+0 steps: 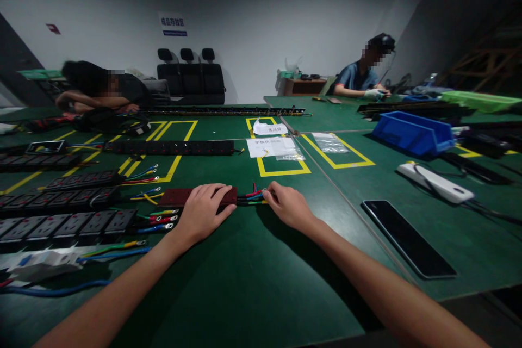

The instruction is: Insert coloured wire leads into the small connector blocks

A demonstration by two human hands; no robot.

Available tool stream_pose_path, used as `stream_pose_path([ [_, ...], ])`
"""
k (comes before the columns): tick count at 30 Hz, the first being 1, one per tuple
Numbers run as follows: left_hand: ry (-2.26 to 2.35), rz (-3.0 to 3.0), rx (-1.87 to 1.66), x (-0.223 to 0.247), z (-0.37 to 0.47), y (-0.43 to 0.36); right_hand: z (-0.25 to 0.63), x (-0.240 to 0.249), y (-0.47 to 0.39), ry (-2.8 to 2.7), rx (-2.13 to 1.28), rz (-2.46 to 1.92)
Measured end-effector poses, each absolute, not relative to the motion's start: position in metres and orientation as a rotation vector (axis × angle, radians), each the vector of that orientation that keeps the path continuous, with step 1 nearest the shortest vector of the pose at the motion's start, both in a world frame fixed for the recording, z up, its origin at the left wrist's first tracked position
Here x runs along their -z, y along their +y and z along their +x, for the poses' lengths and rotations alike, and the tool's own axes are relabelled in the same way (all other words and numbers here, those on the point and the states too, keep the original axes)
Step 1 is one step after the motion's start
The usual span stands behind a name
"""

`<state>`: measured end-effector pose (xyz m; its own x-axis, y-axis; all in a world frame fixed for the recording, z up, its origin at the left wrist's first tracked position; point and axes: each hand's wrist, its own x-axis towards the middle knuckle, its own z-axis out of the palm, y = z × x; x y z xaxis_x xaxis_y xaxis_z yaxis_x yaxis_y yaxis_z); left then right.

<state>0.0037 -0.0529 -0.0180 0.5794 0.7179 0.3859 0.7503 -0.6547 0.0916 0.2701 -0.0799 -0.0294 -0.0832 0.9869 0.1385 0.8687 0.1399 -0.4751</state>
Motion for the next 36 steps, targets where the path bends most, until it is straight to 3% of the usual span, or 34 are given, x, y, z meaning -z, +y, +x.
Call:
stream_pose_path([
  [13,-1.262,-2.723,0.639,0.02,0.003,-0.052,0.286,0.025,-0.073,-1.908,-0.104,-1.741],
  [18,-1.268,-2.72,0.63,0.019,0.003,-0.053,0.286,0.031,-0.073,-1.992,-0.173,-1.534],
  [36,-1.257,-2.712,0.633,0.021,0.003,-0.053,0.282,0.036,-0.072,-2.029,-0.237,-1.539],
])
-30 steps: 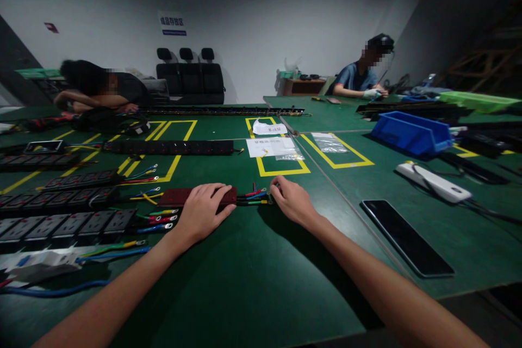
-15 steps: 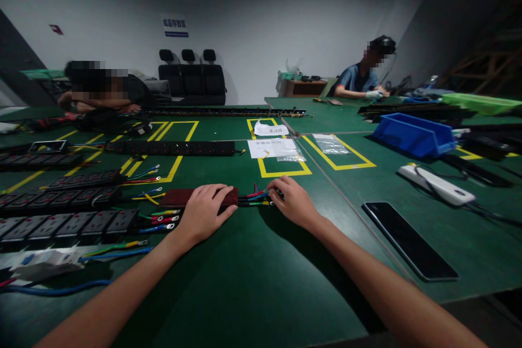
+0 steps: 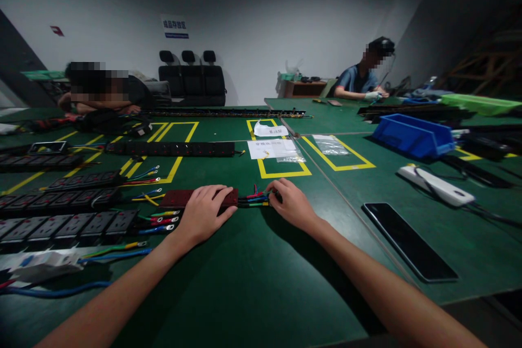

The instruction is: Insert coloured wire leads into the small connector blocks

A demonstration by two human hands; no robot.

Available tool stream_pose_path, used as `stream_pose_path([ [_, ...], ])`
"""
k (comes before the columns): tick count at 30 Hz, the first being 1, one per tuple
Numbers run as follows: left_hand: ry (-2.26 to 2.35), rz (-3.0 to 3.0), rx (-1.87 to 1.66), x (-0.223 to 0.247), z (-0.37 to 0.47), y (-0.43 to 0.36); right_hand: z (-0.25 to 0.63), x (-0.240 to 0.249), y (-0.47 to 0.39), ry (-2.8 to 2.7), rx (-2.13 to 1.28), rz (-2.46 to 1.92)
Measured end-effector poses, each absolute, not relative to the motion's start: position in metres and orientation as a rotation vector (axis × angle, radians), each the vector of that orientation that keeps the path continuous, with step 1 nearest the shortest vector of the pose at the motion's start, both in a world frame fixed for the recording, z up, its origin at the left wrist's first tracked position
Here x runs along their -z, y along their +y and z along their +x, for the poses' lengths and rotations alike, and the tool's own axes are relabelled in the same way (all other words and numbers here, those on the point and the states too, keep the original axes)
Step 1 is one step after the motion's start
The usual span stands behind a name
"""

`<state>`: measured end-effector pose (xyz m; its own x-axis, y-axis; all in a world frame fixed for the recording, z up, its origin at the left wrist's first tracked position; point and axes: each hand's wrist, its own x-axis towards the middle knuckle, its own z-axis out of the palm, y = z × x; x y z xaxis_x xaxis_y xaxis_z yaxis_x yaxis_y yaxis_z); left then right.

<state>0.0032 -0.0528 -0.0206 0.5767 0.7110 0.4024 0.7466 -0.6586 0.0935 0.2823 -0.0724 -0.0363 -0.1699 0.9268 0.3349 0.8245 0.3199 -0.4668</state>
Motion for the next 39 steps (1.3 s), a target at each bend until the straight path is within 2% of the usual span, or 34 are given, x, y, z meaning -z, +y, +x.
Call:
stream_pose_path([
  [39,-1.271,-2.718,0.598,0.019,0.003,-0.052,0.287,0.046,-0.067,-2.024,-0.236,-1.498],
])
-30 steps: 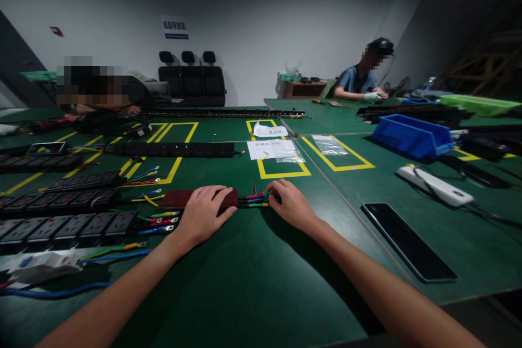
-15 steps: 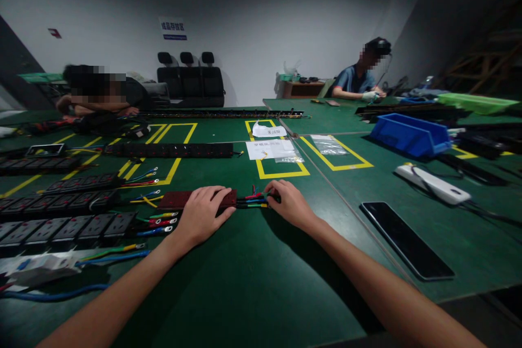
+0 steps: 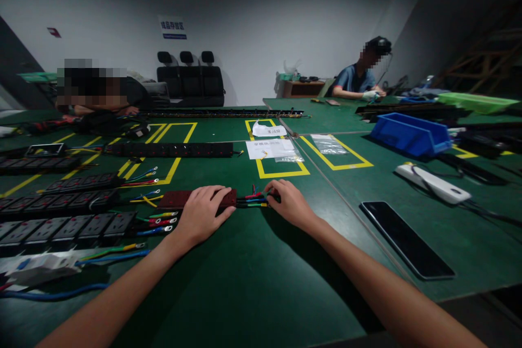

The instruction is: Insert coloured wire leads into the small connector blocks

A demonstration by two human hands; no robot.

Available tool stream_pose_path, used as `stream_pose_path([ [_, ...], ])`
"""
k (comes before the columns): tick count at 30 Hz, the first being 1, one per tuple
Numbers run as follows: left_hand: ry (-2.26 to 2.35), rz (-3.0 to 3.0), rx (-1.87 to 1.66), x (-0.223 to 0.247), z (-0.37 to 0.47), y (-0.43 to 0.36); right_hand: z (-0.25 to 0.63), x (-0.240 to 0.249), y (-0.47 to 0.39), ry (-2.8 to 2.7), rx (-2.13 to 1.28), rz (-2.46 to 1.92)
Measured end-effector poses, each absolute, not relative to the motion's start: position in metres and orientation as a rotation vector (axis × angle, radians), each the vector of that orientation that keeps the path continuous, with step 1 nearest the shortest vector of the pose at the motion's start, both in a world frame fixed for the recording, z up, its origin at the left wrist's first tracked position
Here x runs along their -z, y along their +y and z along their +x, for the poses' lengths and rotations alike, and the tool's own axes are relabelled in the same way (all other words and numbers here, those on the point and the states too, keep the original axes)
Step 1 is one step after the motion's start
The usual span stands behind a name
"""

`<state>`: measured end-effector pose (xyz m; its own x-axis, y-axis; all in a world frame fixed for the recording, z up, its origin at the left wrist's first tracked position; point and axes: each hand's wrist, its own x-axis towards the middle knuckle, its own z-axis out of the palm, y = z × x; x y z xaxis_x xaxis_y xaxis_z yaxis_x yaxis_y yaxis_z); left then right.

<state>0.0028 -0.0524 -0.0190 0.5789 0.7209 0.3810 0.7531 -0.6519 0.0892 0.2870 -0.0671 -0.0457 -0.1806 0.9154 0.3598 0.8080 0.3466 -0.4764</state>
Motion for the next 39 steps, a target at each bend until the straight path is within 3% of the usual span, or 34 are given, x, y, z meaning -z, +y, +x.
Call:
stream_pose_path([
  [39,-1.258,-2.714,0.619,0.0187,0.0034,-0.0526,0.2848,0.0442,-0.0687,-2.025,-0.198,-1.512],
])
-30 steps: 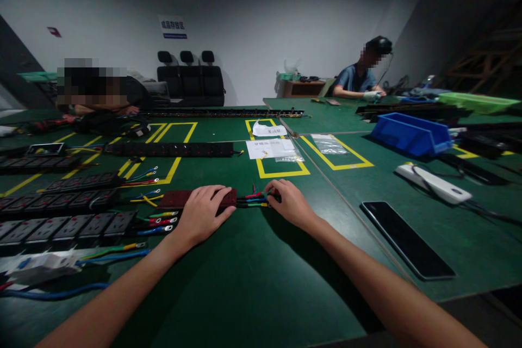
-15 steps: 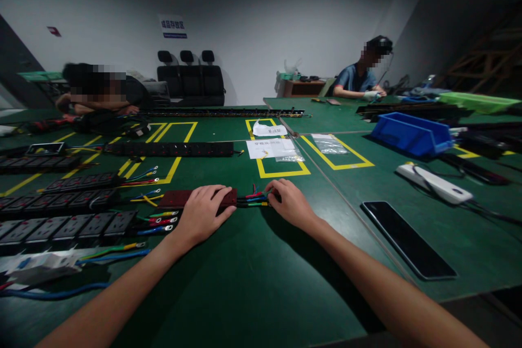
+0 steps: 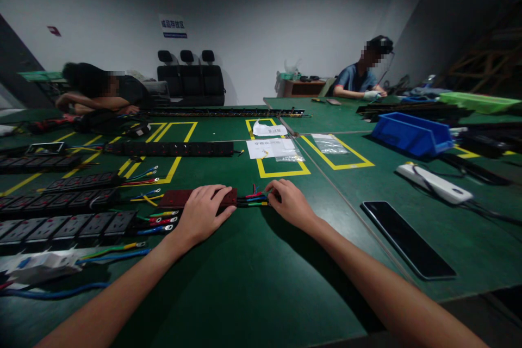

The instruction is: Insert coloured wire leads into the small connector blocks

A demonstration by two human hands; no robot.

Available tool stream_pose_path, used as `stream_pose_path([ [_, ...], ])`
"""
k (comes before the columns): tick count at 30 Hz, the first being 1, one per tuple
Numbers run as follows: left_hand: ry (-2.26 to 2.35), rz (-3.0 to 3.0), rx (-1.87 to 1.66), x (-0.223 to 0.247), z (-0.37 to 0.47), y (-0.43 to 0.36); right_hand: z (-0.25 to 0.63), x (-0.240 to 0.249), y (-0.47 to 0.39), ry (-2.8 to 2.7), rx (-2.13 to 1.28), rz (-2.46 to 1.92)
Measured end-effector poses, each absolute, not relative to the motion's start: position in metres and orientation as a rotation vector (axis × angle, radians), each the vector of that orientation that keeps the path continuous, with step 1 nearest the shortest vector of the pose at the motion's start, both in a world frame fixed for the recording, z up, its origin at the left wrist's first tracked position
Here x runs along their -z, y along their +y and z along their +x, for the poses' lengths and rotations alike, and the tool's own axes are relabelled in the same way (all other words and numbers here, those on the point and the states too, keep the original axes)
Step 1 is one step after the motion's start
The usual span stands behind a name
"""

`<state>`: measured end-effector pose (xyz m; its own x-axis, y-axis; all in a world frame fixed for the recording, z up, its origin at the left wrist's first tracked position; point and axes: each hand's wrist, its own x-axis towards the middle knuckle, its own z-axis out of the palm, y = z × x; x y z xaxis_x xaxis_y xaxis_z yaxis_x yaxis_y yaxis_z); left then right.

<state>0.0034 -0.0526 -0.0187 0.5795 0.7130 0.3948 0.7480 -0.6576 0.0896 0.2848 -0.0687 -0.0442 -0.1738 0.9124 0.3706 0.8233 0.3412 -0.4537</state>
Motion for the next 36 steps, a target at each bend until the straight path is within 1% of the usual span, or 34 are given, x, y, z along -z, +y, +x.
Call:
stream_pose_path([
  [20,-1.266,-2.72,0.636,0.019,0.003,-0.053,0.285,0.037,-0.072,-1.98,-0.176,-1.529],
  [25,-1.27,-2.728,0.612,0.019,0.003,-0.053,0.288,0.026,-0.075,-1.933,-0.072,-1.659],
  [30,-1.262,-2.722,0.64,0.02,0.003,-0.053,0.283,0.02,-0.079,-1.973,-0.13,-1.911],
  [36,-1.264,-2.729,0.621,0.021,0.003,-0.054,0.279,0.027,-0.08,-2.031,-0.179,-1.869],
])
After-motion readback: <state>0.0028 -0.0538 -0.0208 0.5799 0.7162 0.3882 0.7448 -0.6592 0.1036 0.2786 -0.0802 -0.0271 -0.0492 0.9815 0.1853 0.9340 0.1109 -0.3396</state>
